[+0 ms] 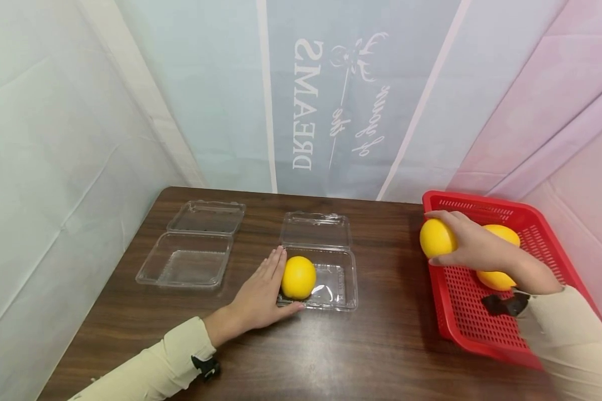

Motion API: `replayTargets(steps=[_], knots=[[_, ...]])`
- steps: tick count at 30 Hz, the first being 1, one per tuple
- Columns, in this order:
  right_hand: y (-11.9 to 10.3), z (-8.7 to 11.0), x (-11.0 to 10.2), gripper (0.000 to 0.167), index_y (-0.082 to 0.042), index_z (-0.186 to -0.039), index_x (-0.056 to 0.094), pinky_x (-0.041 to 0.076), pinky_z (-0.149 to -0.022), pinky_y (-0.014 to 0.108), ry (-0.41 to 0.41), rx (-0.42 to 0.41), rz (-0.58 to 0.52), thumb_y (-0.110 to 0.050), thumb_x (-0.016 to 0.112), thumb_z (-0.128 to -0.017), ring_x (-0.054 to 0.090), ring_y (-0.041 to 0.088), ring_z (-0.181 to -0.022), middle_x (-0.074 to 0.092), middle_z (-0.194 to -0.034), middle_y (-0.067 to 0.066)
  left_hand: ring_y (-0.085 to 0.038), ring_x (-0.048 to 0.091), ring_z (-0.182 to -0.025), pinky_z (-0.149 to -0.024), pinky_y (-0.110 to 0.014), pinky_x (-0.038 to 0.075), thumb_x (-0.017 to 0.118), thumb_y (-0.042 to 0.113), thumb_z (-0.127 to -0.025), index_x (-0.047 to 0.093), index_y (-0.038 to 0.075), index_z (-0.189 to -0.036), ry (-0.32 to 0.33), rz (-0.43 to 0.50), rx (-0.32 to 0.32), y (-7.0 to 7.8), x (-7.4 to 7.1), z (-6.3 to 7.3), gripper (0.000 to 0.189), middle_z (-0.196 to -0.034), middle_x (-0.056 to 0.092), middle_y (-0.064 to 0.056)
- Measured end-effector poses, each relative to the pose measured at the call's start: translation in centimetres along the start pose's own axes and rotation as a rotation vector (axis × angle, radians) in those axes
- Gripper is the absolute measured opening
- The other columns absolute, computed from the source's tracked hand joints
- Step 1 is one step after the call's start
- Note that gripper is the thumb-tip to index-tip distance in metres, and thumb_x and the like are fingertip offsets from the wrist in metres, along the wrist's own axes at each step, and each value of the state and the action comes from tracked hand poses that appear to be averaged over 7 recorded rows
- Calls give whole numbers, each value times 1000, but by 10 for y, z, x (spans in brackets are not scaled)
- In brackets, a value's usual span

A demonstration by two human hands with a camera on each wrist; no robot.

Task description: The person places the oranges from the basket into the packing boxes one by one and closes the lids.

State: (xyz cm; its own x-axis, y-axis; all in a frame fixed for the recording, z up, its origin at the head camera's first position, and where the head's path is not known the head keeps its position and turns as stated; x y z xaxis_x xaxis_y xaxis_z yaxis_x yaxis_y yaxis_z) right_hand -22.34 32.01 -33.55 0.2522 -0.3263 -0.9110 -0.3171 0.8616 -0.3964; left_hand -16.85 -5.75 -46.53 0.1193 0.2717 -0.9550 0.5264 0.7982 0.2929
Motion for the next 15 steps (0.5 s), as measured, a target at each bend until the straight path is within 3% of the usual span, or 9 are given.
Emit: replayTargets(steps=[9, 15], knots=[[-13, 4, 9, 97, -7, -149, 40, 58, -77, 47, 15, -29, -6, -28, 94, -70, 53, 33, -106, 49, -127, 19, -32, 14, -155, -123, -44, 20, 57, 72, -91, 13, -8, -159, 15, -9, -3, 5, 5, 6, 115, -167, 11, -25], [-24, -1, 9, 96, -6, -148, 41, 56, -78, 42, 9, -55, -19, -27, 93, -71, 53, 30, -105, 50, -126, 18, -32, 14, -155, -123, -44, 20, 59, 71, -90, 13, -8, -159, 7, 0, 0, 3, 1, 2, 114, -167, 11, -25]])
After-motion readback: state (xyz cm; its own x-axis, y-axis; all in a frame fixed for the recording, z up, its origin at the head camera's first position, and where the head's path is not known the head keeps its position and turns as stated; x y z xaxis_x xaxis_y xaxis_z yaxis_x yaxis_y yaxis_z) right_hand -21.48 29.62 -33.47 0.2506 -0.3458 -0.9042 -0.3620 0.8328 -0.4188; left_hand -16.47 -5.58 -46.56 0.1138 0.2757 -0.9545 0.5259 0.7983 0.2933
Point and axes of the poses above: each hand's wrist, its own z-axis away from the middle knuckle, its own x-axis out of the palm, y = z × x, the point moved 6 cm from there along -z, towards the middle knuckle
